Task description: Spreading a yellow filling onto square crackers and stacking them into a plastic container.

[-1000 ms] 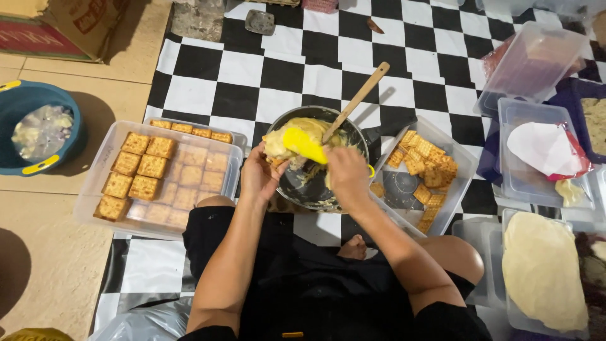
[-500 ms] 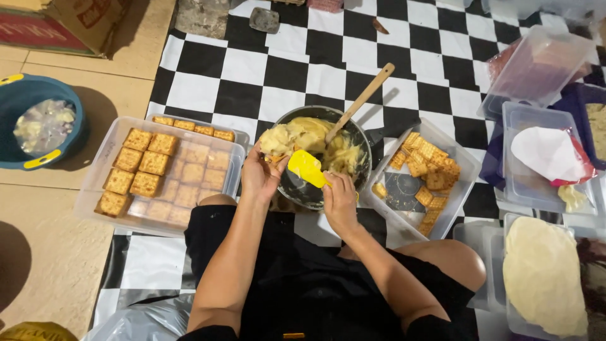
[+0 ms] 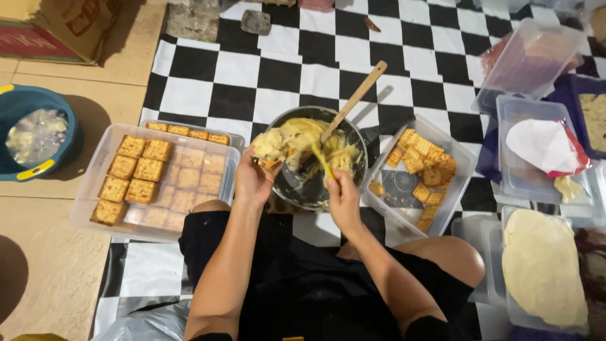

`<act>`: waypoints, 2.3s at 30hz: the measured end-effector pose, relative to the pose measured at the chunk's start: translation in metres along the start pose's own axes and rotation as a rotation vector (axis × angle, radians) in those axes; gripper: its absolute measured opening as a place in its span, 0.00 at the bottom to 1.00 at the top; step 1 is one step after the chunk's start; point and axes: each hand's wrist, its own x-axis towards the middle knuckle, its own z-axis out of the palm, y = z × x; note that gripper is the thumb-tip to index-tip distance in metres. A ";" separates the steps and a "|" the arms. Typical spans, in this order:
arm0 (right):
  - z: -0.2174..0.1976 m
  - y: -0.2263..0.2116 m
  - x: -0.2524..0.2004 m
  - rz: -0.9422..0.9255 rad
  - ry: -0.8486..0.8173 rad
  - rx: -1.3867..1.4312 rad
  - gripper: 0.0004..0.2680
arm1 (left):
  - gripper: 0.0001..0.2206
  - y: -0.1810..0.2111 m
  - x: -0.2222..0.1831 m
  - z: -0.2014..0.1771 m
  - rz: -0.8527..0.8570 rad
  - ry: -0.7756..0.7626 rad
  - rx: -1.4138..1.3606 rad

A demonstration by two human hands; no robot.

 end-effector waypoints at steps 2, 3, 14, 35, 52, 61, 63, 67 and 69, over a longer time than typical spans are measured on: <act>0.006 0.001 0.005 0.041 0.037 0.020 0.05 | 0.14 -0.007 0.001 -0.002 -0.016 -0.007 0.003; 0.009 -0.003 0.008 -0.014 0.017 -0.024 0.05 | 0.15 -0.011 0.003 -0.003 -0.031 0.005 0.005; 0.038 0.093 -0.007 0.588 -0.424 -0.525 0.07 | 0.18 0.009 -0.005 -0.012 -0.109 -0.080 0.145; -0.161 0.495 -0.059 1.037 -0.156 -0.882 0.11 | 0.22 -0.009 -0.042 0.042 -0.084 -0.038 0.256; -0.127 0.546 -0.083 1.575 0.315 -0.418 0.19 | 0.23 -0.033 -0.022 0.068 -0.118 -0.001 0.416; -0.120 0.419 -0.047 1.050 -0.491 -0.932 0.17 | 0.19 -0.032 -0.021 0.053 -0.139 0.012 0.327; -0.121 0.410 -0.044 1.048 -0.475 -0.890 0.21 | 0.21 -0.033 -0.017 0.047 -0.132 -0.034 0.299; -0.100 0.444 -0.080 0.926 -0.577 -1.030 0.21 | 0.23 -0.029 -0.031 0.049 -0.124 -0.017 0.332; -0.099 0.447 -0.087 0.897 -0.563 -1.058 0.17 | 0.22 -0.028 -0.026 0.030 -0.110 -0.051 0.297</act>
